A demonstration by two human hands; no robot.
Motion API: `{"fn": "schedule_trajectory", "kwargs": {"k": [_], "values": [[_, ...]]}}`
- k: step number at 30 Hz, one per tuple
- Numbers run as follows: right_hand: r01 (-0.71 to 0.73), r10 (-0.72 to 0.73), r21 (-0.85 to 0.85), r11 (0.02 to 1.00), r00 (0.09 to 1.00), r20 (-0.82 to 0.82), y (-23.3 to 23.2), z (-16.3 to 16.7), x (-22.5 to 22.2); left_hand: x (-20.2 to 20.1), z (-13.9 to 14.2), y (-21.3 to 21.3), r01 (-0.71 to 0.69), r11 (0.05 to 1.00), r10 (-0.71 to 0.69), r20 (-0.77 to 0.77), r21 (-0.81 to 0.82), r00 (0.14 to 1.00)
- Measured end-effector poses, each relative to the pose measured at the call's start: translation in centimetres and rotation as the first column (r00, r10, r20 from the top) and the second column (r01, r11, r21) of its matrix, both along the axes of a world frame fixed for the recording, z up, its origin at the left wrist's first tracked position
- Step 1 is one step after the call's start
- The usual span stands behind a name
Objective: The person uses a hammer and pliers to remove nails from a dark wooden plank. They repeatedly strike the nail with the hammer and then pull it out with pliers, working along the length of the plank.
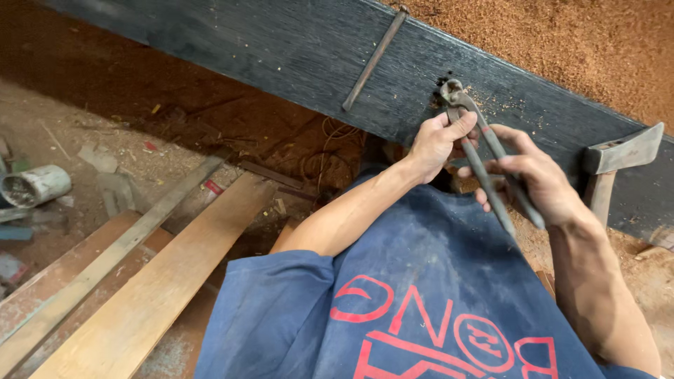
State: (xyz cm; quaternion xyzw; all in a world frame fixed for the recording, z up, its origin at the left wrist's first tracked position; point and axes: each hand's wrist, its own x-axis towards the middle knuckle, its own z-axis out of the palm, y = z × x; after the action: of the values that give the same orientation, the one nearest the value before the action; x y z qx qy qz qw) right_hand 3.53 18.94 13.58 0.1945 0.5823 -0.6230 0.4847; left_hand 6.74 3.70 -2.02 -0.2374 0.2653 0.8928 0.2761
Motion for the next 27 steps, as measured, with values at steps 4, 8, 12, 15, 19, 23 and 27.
{"fn": "schedule_trajectory", "kwargs": {"k": [4,8,12,15,19,23,27], "values": [[0.106,-0.115,-0.305,0.947,0.993,-0.013,0.5,2.0,-0.5,-0.5,-1.0,0.6,-0.027,0.983,0.005,0.120,0.183,0.993],[0.079,-0.140,-0.385,0.919,0.981,-0.132,0.2,3.8,-0.6,-1.3,-0.8,1.1,-0.112,0.950,0.061,0.180,0.290,0.982],[-0.039,-0.032,-0.180,0.983,0.925,-0.380,-2.2,4.6,-0.4,-1.7,-0.4,0.8,-0.187,0.916,0.133,0.170,0.355,0.976],[-0.163,0.426,0.449,0.879,0.693,-0.581,-4.0,4.5,-0.3,-1.6,-0.3,0.3,-0.183,0.925,0.118,0.206,0.334,0.971],[0.106,0.616,0.694,0.712,0.381,-0.689,-5.0,2.5,-0.8,-2.3,0.0,0.0,-0.149,0.928,0.080,0.206,0.340,0.975],[0.136,0.264,0.373,0.918,0.492,-0.830,-4.7,0.4,-1.0,-3.3,0.7,-1.8,0.107,0.988,-0.131,0.252,0.109,0.959],[0.150,0.112,0.234,0.961,0.562,-0.820,-4.2,-0.1,-0.9,-3.9,1.2,-6.1,0.307,0.757,-0.274,0.147,-0.577,0.950]]}}
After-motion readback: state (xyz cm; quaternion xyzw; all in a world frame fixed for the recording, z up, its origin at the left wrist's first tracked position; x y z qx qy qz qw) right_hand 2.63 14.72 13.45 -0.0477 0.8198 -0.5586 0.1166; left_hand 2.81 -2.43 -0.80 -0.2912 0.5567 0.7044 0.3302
